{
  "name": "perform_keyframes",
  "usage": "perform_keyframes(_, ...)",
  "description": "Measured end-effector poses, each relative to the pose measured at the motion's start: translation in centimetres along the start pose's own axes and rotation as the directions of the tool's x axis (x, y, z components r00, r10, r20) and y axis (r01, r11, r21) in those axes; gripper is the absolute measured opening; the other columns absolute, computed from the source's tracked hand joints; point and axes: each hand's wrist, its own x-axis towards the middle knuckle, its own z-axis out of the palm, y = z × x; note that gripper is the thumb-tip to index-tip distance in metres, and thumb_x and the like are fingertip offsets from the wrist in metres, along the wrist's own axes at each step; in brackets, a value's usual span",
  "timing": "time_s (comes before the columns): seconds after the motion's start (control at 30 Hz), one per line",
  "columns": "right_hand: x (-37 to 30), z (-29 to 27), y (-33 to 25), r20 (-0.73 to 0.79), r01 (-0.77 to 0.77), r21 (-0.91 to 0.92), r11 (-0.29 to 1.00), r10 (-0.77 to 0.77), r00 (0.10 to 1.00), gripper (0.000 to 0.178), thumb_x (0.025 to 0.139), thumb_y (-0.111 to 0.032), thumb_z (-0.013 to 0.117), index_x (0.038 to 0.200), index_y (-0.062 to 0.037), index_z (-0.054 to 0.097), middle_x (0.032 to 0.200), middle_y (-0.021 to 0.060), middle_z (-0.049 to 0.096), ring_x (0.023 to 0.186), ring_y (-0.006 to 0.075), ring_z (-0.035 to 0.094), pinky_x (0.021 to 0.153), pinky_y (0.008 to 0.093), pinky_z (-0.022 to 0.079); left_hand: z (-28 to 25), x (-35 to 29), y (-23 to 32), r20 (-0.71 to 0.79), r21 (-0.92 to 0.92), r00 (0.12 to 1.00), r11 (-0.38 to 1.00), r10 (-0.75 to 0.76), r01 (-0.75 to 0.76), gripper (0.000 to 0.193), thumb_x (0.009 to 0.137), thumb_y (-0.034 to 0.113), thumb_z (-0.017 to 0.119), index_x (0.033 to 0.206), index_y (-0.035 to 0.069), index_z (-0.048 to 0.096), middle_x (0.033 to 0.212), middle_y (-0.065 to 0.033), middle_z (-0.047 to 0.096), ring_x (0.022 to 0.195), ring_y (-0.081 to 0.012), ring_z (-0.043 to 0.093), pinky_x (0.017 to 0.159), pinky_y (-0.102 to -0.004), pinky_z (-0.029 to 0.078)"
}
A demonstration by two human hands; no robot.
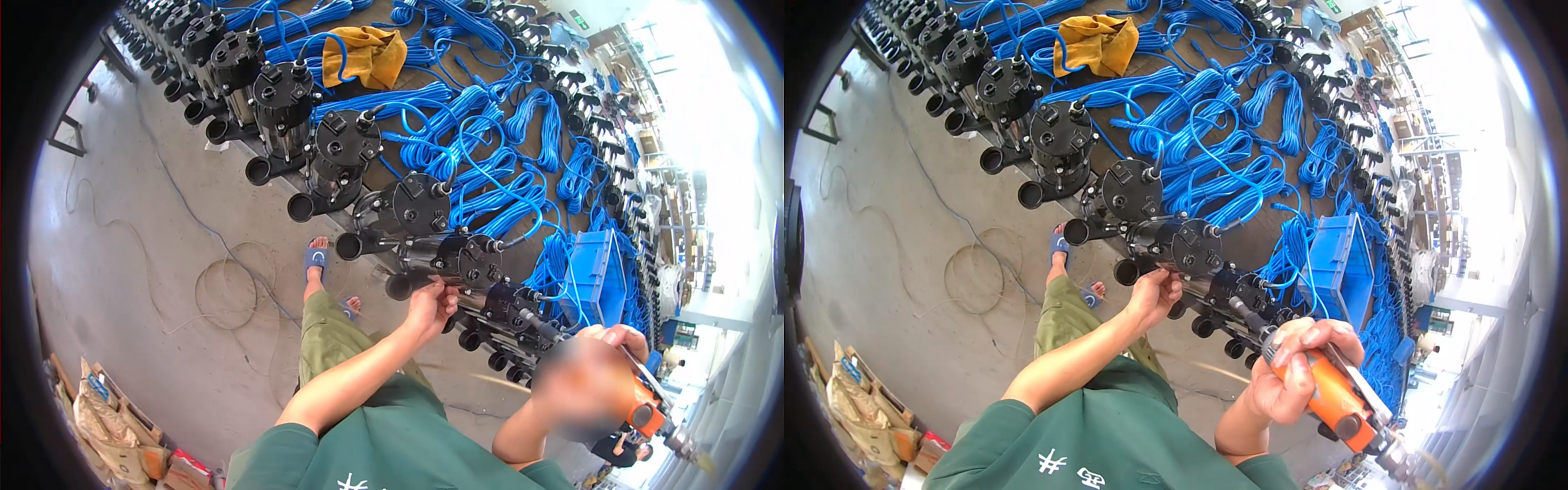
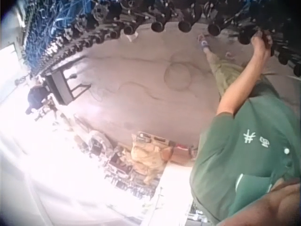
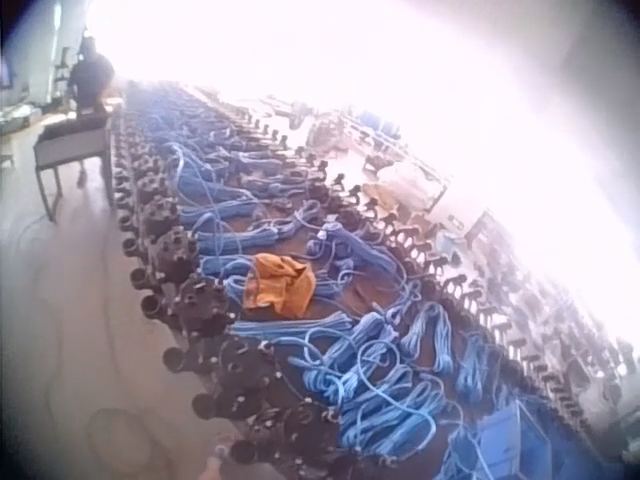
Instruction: The person uses a pneumatic screwdriver to secure components onto a long line of water pumps, handling small metal rods and securing them into the pump housings.
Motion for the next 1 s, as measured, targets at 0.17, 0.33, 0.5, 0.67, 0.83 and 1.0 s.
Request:
perform_keyframes(0.17,-2.3,0.3,2.6,-0.044,-0.153,-0.007,0.988,0.152,0.987,0.044,0.072,0.0,0.053,0.116,0.0064,0.051,0.091,0.0159,0.058,0.055,0.0127,0.05,0.054,0.0259,0.046,-0.7,0.0,-0.4,0.023,-0.081,1.0,0.997,0.016,-0.014,0.018,0.107,0.015,0.04,0.102,0.005,0.054,0.089,-0.0133,0.066,0.069,-0.0174,0.058,0.061,-0.0325,0.047)
perform_keyframes(0.33,-3.3,0.0,5.3,0.001,-0.207,0.105,0.973,0.208,0.978,0.044,0.071,0.003,0.053,0.116,0.005,0.054,0.093,0.0146,0.059,0.055,0.012,0.048,0.053,0.025,0.044,-0.8,0.0,0.0,0.041,-0.074,0.999,0.997,0.03,-0.027,0.016,0.106,0.012,0.039,0.103,0.005,0.053,0.09,-0.0169,0.068,0.069,-0.0186,0.06,0.062,-0.0318,0.048)
perform_keyframes(0.5,-3.5,0.1,7.4,-0.015,-0.247,0.096,0.964,0.25,0.968,0.043,0.071,0.003,0.052,0.114,0.0046,0.056,0.091,0.0144,0.06,0.056,0.0126,0.049,0.055,0.0253,0.046,-0.8,0.1,0.0,0.0,-0.065,0.999,0.997,0.038,-0.038,0.021,0.104,0.015,0.044,0.1,0.0,0.058,0.087,-0.0139,0.066,0.072,-0.0203,0.058,0.065,-0.0331,0.048)
perform_keyframes(0.67,-4.1,0.6,9.9,0.0,-0.224,0.057,0.973,0.225,0.974,0.034,0.074,0.006,0.053,0.107,0.0021,0.053,0.086,0.0129,0.056,0.057,0.0156,0.052,0.057,0.0284,0.048,-0.4,-0.2,-0.2,-0.029,-0.054,0.997,0.996,0.067,-0.068,0.019,0.102,0.012,0.045,0.098,0.0,0.059,0.084,-0.0139,0.066,0.07,-0.0215,0.059,0.063,-0.0329,0.049)
perform_keyframes(0.83,-3.8,0.9,11.3,0.116,-0.358,0.188,0.915,0.341,0.933,0.032,0.078,0.006,0.055,0.109,0.0018,0.051,0.087,0.0123,0.056,0.06,0.0163,0.054,0.057,0.0286,0.048,-0.3,-0.4,0.4,-0.073,-0.006,0.997,0.999,0.031,-0.032,0.02,0.102,0.012,0.043,0.101,-0.001,0.059,0.084,-0.0144,0.067,0.071,-0.0219,0.06,0.064,-0.034,0.05)
perform_keyframes(1.0,-3.6,0.9,10.1,0.239,-0.283,0.053,0.958,0.263,0.935,0.044,0.08,0.004,0.058,0.123,0.0038,0.051,0.096,0.0141,0.063,0.064,0.0143,0.058,0.059,0.0265,0.05,-0.2,-3.4,2.4,0.072,0.833,0.874,0.453,0.481,-0.318,0.026,0.091,0.014,0.065,0.108,-0.004,0.056,0.097,-0.0169,0.066,0.076,-0.0222,0.061,0.068,-0.0361,0.051)
